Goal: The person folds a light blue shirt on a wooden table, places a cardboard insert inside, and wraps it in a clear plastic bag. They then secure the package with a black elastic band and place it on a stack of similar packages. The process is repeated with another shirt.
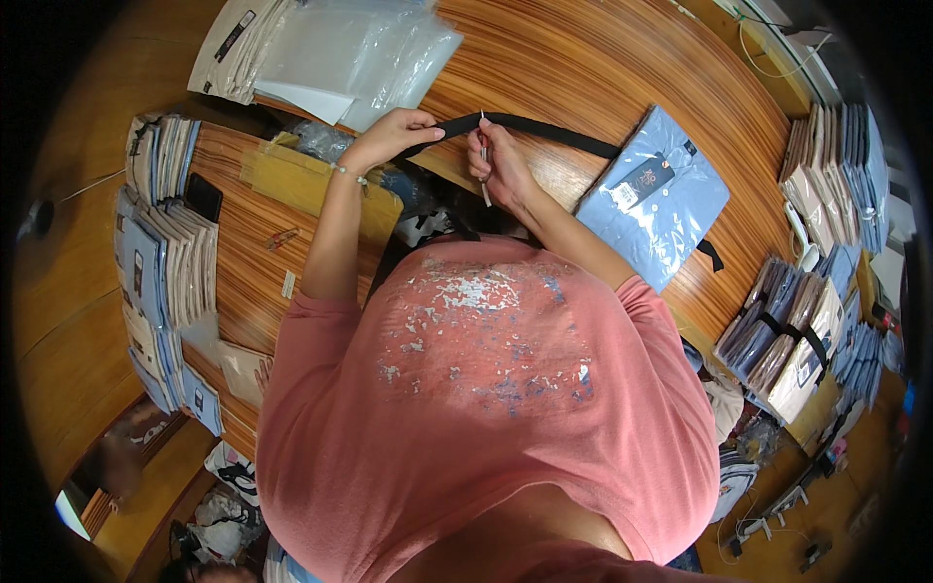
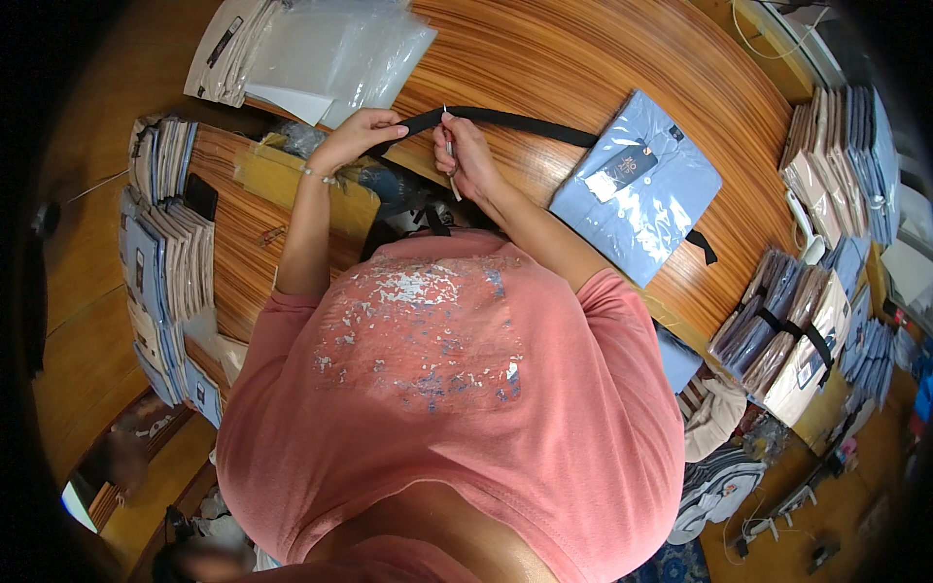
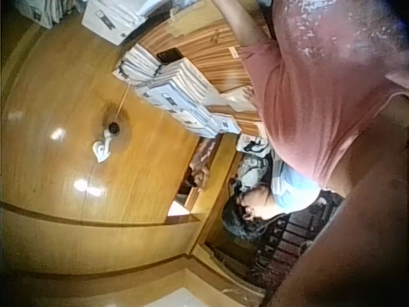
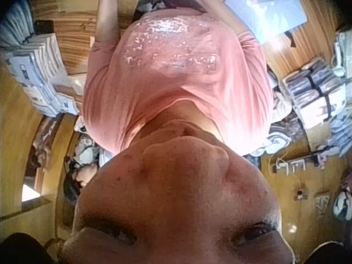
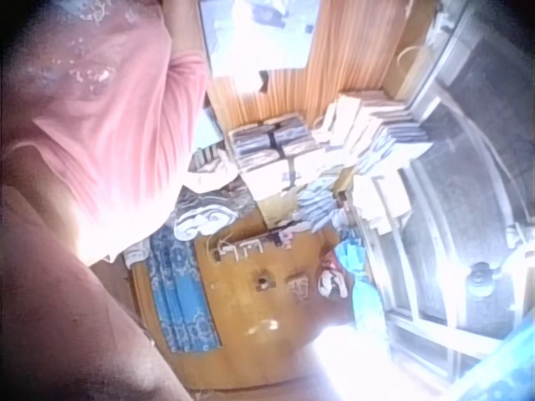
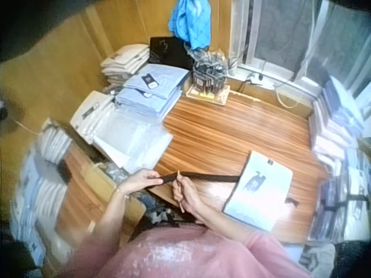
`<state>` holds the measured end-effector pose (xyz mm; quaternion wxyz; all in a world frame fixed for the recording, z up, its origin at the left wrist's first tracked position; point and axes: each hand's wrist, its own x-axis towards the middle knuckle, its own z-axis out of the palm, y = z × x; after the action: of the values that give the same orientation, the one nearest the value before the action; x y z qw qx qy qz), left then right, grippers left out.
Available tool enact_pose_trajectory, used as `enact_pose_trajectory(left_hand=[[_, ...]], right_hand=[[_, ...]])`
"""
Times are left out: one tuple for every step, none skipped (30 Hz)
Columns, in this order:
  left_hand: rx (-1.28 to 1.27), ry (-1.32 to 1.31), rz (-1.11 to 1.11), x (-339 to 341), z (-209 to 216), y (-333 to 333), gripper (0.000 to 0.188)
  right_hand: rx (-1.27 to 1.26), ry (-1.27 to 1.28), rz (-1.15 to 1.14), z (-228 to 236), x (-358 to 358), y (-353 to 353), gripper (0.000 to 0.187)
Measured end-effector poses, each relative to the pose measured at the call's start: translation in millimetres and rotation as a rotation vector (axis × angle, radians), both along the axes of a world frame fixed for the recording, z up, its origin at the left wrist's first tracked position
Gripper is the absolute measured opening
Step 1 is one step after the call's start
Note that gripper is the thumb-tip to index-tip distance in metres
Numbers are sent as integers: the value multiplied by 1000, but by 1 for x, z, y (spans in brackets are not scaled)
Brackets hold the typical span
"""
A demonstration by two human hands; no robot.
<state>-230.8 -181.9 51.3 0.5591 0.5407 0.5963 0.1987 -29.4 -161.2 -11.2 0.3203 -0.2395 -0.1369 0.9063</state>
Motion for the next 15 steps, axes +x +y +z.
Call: enact_pose_trajectory(left_hand=[[-17, 26, -10, -1, 3, 0, 20], [-10, 7, 4, 0, 3, -1, 22], [-2, -9, 20, 0, 4, -3, 23], [6, -24, 36, 0, 5, -4, 25], [13, -22, 34, -1, 4, -5, 25], [21, -21, 33, -1, 3, -6, 25], [28, -20, 33, -2, 3, -7, 25], [26, -13, 32, -5, 3, -8, 24], [24, -9, 29, -5, 5, -8, 22], [22, -5, 26, -5, 8, -8, 21], [12, -2, 27, -5, 10, -8, 21], [4, 2, 29, -5, 12, -9, 21], [-4, 6, 30, -4, 14, -10, 21], [-6, 1, 34, -3, 14, -11, 21], [-7, -4, 38, -1, 13, -13, 21]], right_hand=[[-12, -10, 0, 4, 0, -1, 21], [-25, -20, 1, 7, 0, -2, 22], [-22, -7, 9, 7, -1, -2, 22], [-20, 5, 17, 7, -1, -3, 22], [-18, 18, 25, 7, -1, -3, 22], [-21, 17, 37, 7, -1, -3, 22], [-25, 15, 49, 8, -1, -2, 22], [-28, 14, 61, 8, -1, -3, 22], [-20, 16, 62, 8, -2, -3, 22], [-12, 18, 63, 9, -2, -3, 22], [-4, 21, 63, 10, -2, -4, 23], [-10, 26, 70, 10, -3, -4, 23], [-15, 31, 75, 11, -4, -4, 23], [-21, 36, 80, 12, -4, -5, 24], [-23, 44, 93, 12, -5, -4, 24]])
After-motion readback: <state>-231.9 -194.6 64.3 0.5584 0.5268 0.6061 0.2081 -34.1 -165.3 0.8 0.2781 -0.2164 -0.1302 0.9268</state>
